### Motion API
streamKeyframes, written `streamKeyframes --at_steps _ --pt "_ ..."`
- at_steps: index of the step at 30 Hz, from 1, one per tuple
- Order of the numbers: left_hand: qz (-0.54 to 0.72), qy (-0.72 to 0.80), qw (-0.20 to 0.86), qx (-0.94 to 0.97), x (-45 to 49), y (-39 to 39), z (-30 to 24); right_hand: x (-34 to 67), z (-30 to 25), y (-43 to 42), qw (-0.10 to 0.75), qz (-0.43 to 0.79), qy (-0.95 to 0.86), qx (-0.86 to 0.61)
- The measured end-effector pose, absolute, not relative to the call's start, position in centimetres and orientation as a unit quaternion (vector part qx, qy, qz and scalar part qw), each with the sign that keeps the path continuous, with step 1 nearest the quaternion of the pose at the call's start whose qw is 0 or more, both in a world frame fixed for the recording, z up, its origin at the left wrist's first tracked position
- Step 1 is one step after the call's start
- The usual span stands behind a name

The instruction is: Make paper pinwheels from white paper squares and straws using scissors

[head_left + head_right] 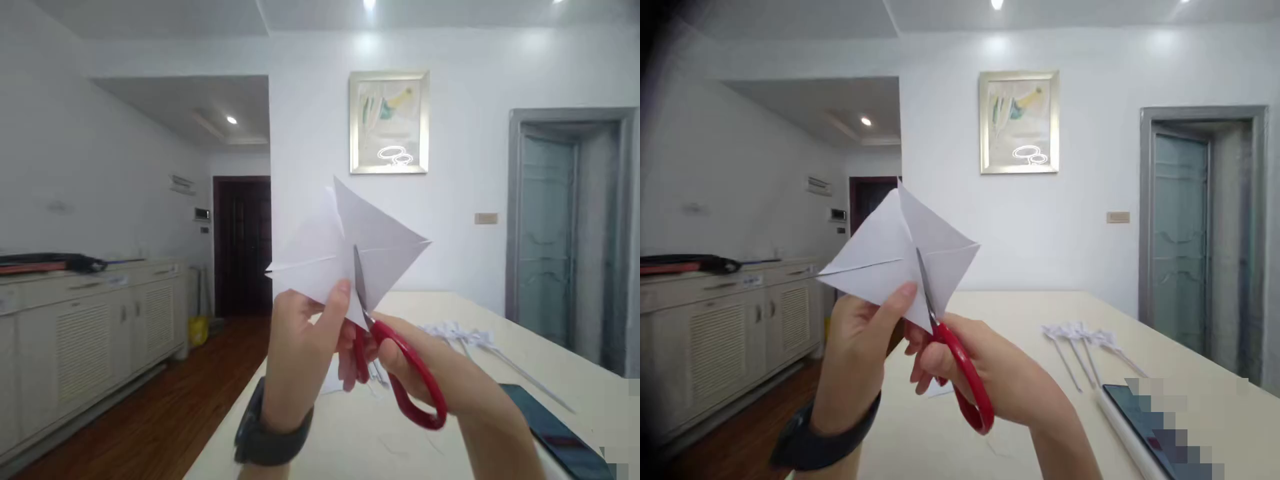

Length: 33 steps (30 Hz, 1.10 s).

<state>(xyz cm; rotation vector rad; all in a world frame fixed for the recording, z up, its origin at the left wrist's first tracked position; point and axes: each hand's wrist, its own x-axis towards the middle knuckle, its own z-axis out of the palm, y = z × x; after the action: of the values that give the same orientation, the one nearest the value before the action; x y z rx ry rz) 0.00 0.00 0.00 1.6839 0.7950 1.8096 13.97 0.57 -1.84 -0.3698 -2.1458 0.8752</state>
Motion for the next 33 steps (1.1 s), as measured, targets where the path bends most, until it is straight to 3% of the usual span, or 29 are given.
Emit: streamKeyframes --at_steps 22,33 --pt "0.645 0.273 0.228 0.676 -0.7 0.8 -0.6 13.8 -0.8 -0.5 0.405 0.399 -0.804 -0.177" --pt "0.64 0.271 0.232 0.681 -0.7 0.7 -0.6 13.9 -0.8 -0.5 0.406 0.364 -0.816 -0.19"
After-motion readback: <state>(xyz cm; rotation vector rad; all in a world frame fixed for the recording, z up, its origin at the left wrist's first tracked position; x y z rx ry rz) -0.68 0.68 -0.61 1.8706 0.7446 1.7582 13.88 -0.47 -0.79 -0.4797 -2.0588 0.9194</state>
